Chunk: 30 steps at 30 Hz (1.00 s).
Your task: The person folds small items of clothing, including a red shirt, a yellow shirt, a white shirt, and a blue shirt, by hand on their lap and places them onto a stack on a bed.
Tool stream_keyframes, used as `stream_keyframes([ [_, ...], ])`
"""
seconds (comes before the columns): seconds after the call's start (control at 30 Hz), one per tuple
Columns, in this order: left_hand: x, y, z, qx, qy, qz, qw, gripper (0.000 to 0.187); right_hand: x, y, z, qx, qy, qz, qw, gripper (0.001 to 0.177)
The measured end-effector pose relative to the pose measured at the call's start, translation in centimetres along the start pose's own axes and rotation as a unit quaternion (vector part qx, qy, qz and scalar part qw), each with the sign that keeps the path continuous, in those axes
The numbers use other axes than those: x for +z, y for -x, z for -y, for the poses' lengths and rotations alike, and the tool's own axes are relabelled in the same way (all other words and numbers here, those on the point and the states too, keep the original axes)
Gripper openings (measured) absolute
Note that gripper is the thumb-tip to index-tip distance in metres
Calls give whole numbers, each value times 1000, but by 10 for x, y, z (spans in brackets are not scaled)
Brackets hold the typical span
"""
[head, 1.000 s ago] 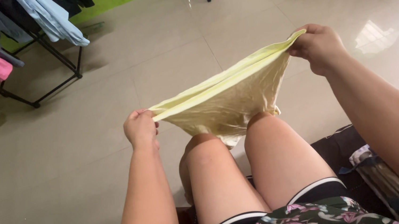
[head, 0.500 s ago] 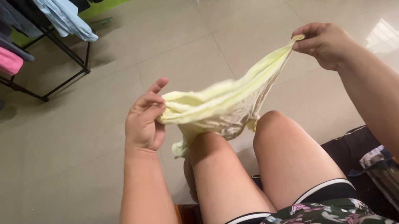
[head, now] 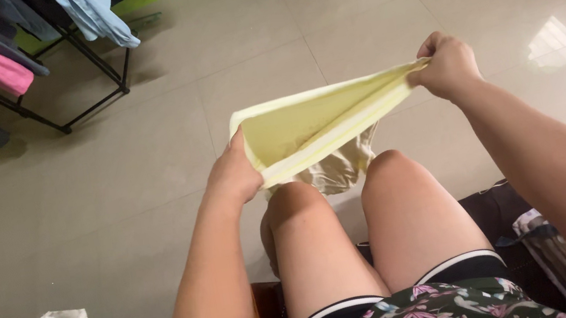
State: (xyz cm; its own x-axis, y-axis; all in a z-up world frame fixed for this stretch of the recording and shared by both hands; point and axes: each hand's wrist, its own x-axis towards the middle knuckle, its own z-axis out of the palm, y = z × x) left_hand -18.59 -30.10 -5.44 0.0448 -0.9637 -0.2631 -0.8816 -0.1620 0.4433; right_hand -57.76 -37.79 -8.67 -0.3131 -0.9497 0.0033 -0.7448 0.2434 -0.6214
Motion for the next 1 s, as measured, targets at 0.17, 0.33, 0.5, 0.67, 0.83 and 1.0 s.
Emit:
stream_keyframes([
  [0.17,-1,-5,-1,-20,5,-57,998,94,2,-11,-19,-81,32,-88,992,26],
  [0.33,-11,-14,1,-5,27,-120,992,90,-27,5,7,16,-46,-66,997,19],
  [0.5,-9,-21,-4,20,124,-145,981,85,-31,-4,7,33,-294,22,955,26],
  [0.67,-8,-37,17,-48,292,-123,947,43,-30,-8,-2,37,-310,62,948,11],
  [0.83,10,-50,35,4,161,-262,952,38,-37,11,20,31,-223,31,974,14],
  [1.0,6,-40,31,-69,203,-259,942,19,-44,22,39,61,-173,17,983,15],
])
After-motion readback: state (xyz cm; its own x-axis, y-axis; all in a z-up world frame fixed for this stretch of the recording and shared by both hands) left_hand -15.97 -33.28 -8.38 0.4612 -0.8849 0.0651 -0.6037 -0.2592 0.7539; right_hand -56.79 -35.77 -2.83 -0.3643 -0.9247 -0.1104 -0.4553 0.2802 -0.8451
